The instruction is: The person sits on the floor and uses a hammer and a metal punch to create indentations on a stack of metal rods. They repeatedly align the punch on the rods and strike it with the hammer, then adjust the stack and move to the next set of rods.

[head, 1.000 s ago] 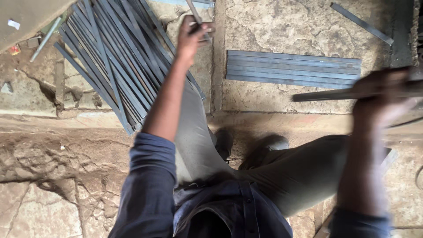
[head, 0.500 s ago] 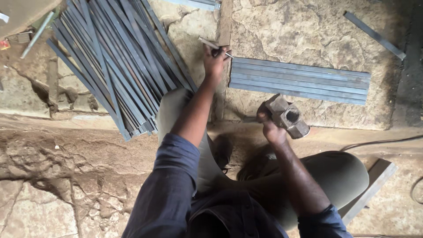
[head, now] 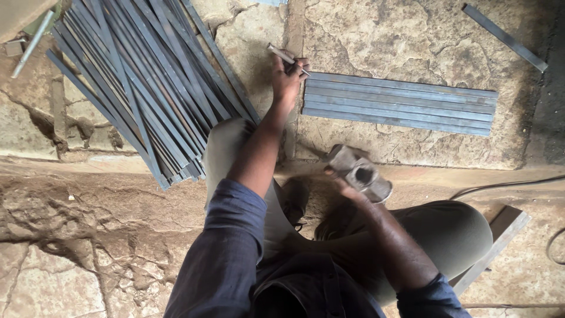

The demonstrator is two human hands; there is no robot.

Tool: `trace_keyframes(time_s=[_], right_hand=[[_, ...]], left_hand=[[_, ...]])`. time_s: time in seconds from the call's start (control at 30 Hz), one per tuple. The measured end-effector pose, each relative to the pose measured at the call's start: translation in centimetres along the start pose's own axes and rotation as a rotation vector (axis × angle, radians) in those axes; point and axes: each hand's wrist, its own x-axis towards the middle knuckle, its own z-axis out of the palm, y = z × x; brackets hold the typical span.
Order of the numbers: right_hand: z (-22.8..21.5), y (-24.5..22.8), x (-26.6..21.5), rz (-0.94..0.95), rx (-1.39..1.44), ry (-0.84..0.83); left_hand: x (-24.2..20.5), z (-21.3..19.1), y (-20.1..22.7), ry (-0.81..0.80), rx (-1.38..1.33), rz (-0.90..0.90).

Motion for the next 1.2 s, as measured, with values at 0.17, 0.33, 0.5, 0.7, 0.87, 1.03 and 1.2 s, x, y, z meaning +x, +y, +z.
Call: trace_keyframes(time_s=[0.17,0.33,0.5,0.7,0.87,1.03,1.2], right_hand=[[3.4,-4.3,0.6,-1.257,-0.150,0.209],[3.6,-8.8,-2.0,-1.154,-0.800,0.292],[4.1,-13.0,-2.0,-1.088,-0.469,0.096],[4.1,-13.2,-2.3,-1.124,-0.490,0.160],[4.2,-12.6,-2.1,-1.137,-0.473,0.178],[3.8,-12.0,-2.0,-0.962,-0.392,0.211],[4.0,-12.5,-3.6,-0.601,-0.206,0.296]], left_hand=[[-0.7,0.4,1.1,-0.008,0.020,0.006],[-1.0,0.7,1.6,-0.004,0.000,0.037],[-1.5,0.9,2.0,0.017,0.037,0.009],[-1.4,0.9,1.7,0.034,0.041,0.014],[-0.8,0.6,-0.1,-0.025,0.021,0.155],[-0.6,1.2,0.8,-0.037,0.501,0.401],[-1.5,2.0,1.9,-0.062,0.804,0.526]])
